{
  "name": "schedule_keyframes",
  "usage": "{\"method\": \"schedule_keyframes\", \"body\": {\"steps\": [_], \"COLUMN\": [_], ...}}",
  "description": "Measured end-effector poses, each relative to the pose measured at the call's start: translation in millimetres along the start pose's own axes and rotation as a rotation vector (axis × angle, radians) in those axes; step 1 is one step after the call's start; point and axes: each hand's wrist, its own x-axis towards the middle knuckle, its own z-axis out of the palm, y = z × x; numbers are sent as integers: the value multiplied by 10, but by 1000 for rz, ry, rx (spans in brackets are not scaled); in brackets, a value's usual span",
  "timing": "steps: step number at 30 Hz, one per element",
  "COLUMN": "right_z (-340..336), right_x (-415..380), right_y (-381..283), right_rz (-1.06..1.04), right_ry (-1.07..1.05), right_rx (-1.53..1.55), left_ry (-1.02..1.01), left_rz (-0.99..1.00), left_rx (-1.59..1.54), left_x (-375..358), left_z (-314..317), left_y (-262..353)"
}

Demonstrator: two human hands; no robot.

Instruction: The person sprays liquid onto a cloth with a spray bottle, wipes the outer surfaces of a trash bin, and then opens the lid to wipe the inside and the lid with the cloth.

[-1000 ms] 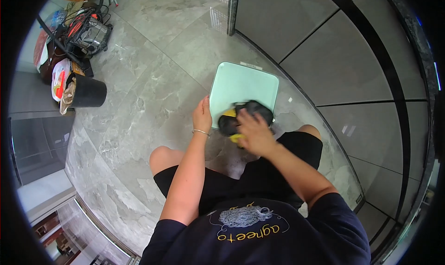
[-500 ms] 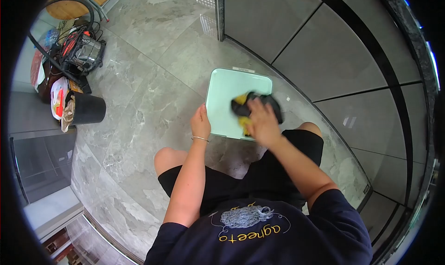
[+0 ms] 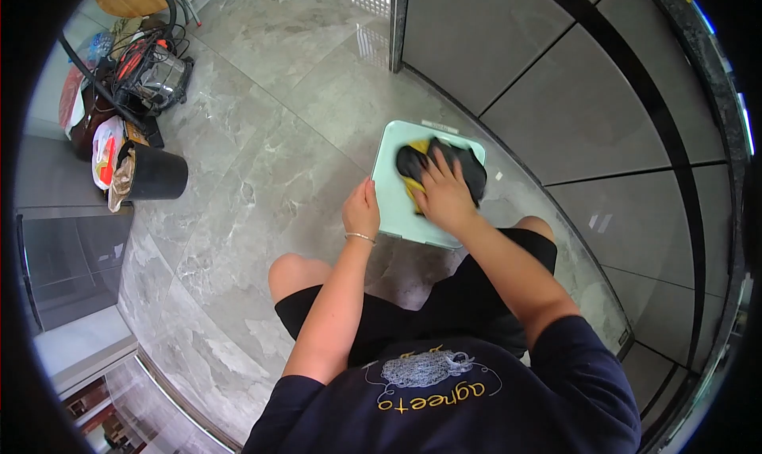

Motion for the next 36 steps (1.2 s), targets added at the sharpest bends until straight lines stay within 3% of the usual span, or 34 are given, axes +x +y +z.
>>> {"method": "schedule_keyframes", "body": {"steps": [3, 5, 10, 13, 16, 18, 20, 22, 24, 26, 28, 29, 31, 34, 36], "right_z": [77, 193, 118, 73, 119, 122, 260, 99, 6, 30, 60, 77, 216, 214, 56], "right_x": [778, 897, -362, -224, 707, 848, 404, -243, -522, -278, 313, 579, 677, -134, -703], "right_y": [-133, -246, -403, -173, -133, -306, -378, -299, 0, 299, 365, 283, -51, -367, -243], "right_rz": [-14, 26, -197, -198, 59, 56, -146, -182, -64, 54, 214, 225, 82, -185, -155], "right_ry": [151, 292, 63, 14, 338, 256, 252, 57, -51, 159, 282, 220, 200, 130, -82], "right_rx": [17, 61, 71, 93, -11, 0, 39, 121, 43, -91, -40, -73, -34, 133, 197], "left_ry": [-23, -18, -41, -16, -19, -58, -102, -93, -33, -38, -19, -28, -53, -77, -19], "left_rz": [7, -7, -15, -11, -15, -38, -32, -31, -29, -11, 18, 4, -20, -41, 11], "left_rx": [-25, -21, -1, -40, -39, -49, 54, 40, -58, -40, -29, -22, -3, -5, -69], "left_x": [-11, -30, -19, -35, -51, -26, -23, -28, -38, -29, -32, -31, -21, -16, -23], "left_z": [-45, -54, -52, -19, 7, -66, -43, 27, 2, -1, 0, 5, -2, 29, 31], "left_y": [45, 8, -17, -30, -67, -41, -167, -132, -28, -54, -22, -29, -68, -176, -69]}}
